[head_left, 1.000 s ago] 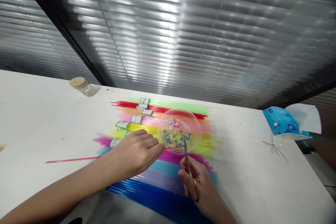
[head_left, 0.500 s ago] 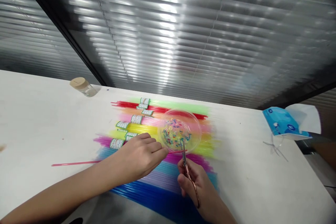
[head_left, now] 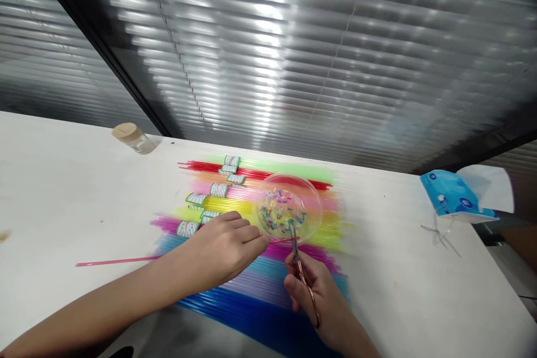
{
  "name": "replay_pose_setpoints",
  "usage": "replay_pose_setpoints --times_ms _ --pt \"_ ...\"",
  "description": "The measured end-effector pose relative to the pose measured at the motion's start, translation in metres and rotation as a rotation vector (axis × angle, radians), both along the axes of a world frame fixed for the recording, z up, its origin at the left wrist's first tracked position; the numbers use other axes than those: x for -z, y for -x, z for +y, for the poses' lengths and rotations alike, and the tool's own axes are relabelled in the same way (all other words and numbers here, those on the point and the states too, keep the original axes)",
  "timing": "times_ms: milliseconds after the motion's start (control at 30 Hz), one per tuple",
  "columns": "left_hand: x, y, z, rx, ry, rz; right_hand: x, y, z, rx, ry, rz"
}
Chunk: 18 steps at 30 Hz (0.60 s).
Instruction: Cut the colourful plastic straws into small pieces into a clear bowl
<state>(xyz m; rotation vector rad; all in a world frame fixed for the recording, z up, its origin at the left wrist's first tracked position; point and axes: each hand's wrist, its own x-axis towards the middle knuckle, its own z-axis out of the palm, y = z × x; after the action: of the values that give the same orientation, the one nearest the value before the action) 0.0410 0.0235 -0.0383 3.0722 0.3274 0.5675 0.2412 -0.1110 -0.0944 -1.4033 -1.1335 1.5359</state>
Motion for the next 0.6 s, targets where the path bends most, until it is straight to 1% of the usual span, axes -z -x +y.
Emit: replay_pose_setpoints --times_ms 200,433,500,600 --pt "-0.0013 -0.0013 -0.0002 -0.011 -0.012 -0.026 -0.002 0.0014 0.0014 0.026 0.03 0.007" --pt "-0.0003 0.0008 0.0021 -0.013 -0.019 -0.009 -0.0068 0.0029 0.0015 0.03 0.081 0.016" --pt "0.0006 0.0015 0.0027 -0.024 -0.019 -0.017 -0.0073 0.0024 0.0003 0.031 0.069 0.03" --pt "0.0014 0.0016 0.0026 -0.033 -0.015 -0.02 -0.006 0.0005 -0.0014 0.009 0.01 0.016"
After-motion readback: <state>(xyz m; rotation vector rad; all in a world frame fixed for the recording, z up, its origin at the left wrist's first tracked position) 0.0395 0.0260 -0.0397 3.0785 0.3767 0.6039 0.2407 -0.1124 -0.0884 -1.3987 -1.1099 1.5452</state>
